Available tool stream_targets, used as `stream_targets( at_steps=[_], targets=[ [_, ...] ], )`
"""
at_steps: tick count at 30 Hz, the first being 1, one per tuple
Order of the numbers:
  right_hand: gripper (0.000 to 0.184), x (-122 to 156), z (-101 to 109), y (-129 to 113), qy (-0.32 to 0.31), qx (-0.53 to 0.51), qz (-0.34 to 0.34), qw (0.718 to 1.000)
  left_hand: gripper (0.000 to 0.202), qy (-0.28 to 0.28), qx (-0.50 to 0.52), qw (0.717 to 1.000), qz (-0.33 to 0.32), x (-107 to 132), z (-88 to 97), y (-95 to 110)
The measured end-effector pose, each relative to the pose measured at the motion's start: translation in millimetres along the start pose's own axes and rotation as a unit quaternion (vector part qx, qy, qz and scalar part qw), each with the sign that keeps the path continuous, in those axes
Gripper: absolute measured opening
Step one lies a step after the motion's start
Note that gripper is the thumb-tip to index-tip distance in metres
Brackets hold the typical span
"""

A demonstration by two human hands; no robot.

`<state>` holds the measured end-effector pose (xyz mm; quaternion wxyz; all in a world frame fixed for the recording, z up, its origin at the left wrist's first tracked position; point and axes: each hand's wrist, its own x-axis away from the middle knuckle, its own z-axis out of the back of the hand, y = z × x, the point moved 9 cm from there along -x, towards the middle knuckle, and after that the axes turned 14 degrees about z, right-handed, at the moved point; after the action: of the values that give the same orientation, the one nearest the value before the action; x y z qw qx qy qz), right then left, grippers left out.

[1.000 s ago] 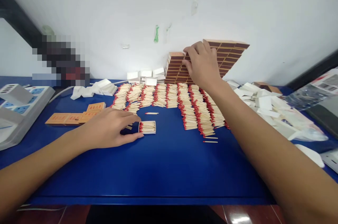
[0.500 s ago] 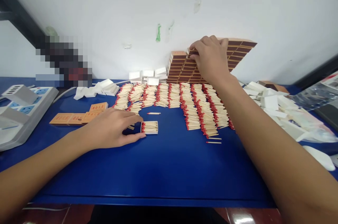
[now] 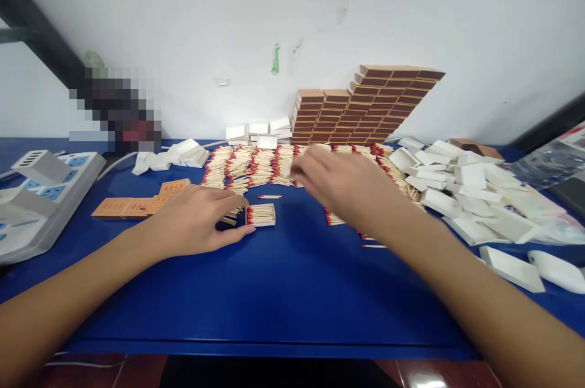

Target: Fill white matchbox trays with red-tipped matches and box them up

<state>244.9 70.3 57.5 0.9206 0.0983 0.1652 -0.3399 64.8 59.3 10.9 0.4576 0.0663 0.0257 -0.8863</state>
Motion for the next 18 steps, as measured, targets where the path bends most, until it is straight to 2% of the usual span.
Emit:
stream_targets(
  at_steps=[2,4,7,11,12,15,18],
  targets=[
    [0.033,12,-17,-21,-0.026,-0.028,0.031,0.999,0.035,0.005,-0.001,1.0,0.007,-1,1.0,-1],
    [0.026,20,-26,-31,-0.04,-0.072,0.056,0.995,0.035,0.007,0.001,1.0,0.012,-1,1.2,-2],
    [0.021,24,-32,-25,-0.057,-0.147,0.046,0.986,0.034,0.004,0.006,1.0,0.009,-1,0.8,-3],
    [0.053,28,-34,-10,-0.066,-0.177,0.004,0.982,0.033,0.005,0.0,1.0,0.0,-1,0.5,-3],
    [0.052,29,-37,-9,-0.078,-0.184,0.003,0.98,0.033,0.006,-0.001,1.0,-0.002,-1,0.3,-3],
    [0.032,29,-47,-12,-0.115,-0.208,-0.006,0.971,0.033,0.005,0.001,1.0,-0.005,-1,-0.6,-3],
    [0.03,26,-47,-12,-0.102,-0.216,-0.022,0.971,0.034,0.005,0.012,1.0,-0.006,-1,-1.3,-4]
  ],
)
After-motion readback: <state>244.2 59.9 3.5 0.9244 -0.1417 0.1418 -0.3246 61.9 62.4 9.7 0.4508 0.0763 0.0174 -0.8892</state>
